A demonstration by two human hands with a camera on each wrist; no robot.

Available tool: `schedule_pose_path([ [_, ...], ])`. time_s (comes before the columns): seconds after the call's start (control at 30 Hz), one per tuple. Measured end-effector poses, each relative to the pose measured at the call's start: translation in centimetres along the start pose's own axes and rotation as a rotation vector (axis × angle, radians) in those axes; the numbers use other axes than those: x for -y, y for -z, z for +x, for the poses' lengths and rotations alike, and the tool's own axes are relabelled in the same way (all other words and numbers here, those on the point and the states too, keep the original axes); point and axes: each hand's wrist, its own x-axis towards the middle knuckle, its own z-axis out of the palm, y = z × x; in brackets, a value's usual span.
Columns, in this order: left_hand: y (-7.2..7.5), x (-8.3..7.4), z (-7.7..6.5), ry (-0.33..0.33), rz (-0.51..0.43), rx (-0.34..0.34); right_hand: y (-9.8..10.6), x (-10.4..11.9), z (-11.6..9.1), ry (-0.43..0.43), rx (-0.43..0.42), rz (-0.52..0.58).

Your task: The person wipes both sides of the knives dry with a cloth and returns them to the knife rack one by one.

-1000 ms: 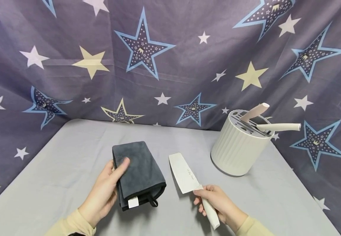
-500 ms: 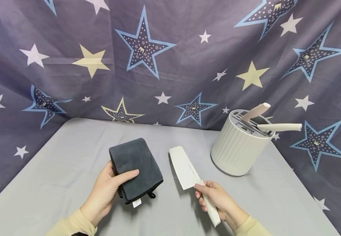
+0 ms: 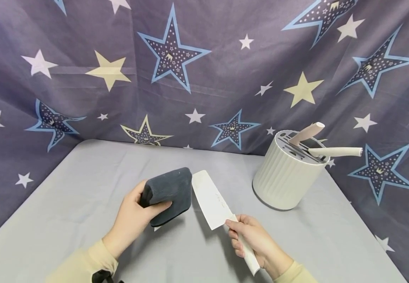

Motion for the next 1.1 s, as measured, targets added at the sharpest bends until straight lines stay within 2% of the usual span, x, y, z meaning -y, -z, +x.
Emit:
schedule_pose_path([
  [0.13,0.0,-0.7,0.9,-0.103,0.111,-0.024,-0.5,0.1,-0.2,-0.005,0.018,0.001],
  [0.3,-0.2,-0.9,2.4,-0.23,0.258,-0.107,-1.0,0.2,-0.4,-0.012,0.038,-0.006],
  [0.43,-0.4,-0.7,3.6,-0.382,0.341,-0.18,-1.5,0.4,-0.5,-0.018,0.061,-0.006],
  [0.53,-0.7,-0.5,4.4,-0.526,0.391,-0.201,-1.8,0.5,-0.5,-0.018,0.085,-0.001],
  [0.63,-0.9,-0.3,4.9,-0.693,0.442,-0.176,-2.1,0.7,-0.6,-0.022,0.1,0.005],
  [0.77,-1.5,0.2,5.0,-0.953,0.537,-0.126,-2.5,1.1,-0.7,-0.026,0.128,0.004],
  [0.87,-2.1,0.5,4.9,-1.131,0.578,-0.121,-2.8,1.4,-0.7,-0.024,0.158,0.002],
  [0.97,-2.7,0.8,4.7,-1.238,0.574,-0.127,-3.0,1.6,-0.6,-0.022,0.175,0.006],
  [1.1,-3.0,1.0,4.2,-1.288,0.589,-0.096,-3.2,2.0,-0.5,-0.016,0.188,0.034],
])
